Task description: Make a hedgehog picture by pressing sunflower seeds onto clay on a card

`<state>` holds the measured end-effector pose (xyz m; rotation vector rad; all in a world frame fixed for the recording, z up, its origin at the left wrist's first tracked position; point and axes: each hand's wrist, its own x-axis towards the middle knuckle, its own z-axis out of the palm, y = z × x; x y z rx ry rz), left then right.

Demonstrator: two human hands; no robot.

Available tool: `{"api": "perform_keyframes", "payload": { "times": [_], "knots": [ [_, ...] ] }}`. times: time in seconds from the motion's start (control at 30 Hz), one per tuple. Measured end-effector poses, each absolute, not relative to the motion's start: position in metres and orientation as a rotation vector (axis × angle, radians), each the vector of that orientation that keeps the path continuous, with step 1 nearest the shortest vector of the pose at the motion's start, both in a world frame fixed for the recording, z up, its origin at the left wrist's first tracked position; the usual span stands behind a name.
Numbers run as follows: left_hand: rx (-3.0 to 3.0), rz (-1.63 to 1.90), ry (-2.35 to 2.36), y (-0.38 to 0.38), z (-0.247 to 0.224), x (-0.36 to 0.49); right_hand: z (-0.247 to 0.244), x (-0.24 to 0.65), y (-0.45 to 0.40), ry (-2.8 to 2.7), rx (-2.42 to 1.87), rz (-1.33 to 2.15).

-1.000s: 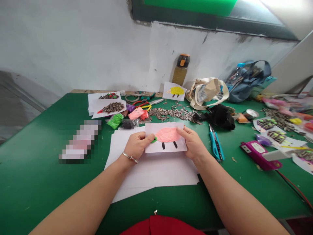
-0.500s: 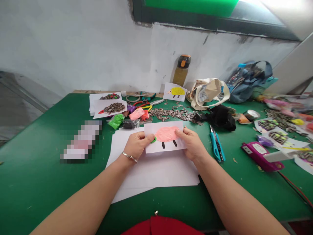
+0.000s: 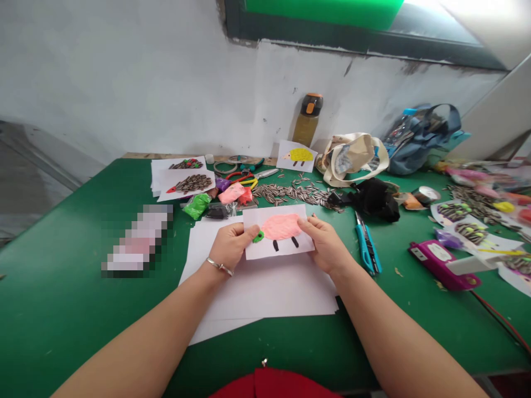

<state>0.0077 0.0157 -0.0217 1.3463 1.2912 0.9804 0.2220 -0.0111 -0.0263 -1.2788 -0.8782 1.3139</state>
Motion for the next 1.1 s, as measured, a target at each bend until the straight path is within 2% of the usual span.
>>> {"api": "perform_keyframes", "payload": {
  "times": [0.3,1.1],
  "knots": [
    [1.202,0.922,1.199,0.0153,-0.0178,0.0072,-0.0324,0.2226,-0.0107,-0.930,-1.299,1.237],
    [1.265,0.943,1.253,0.0151,-0.0185,0.0061,-0.0297,0.2254,-0.0123,-0.839,-1.233,1.370]
  ]
}}
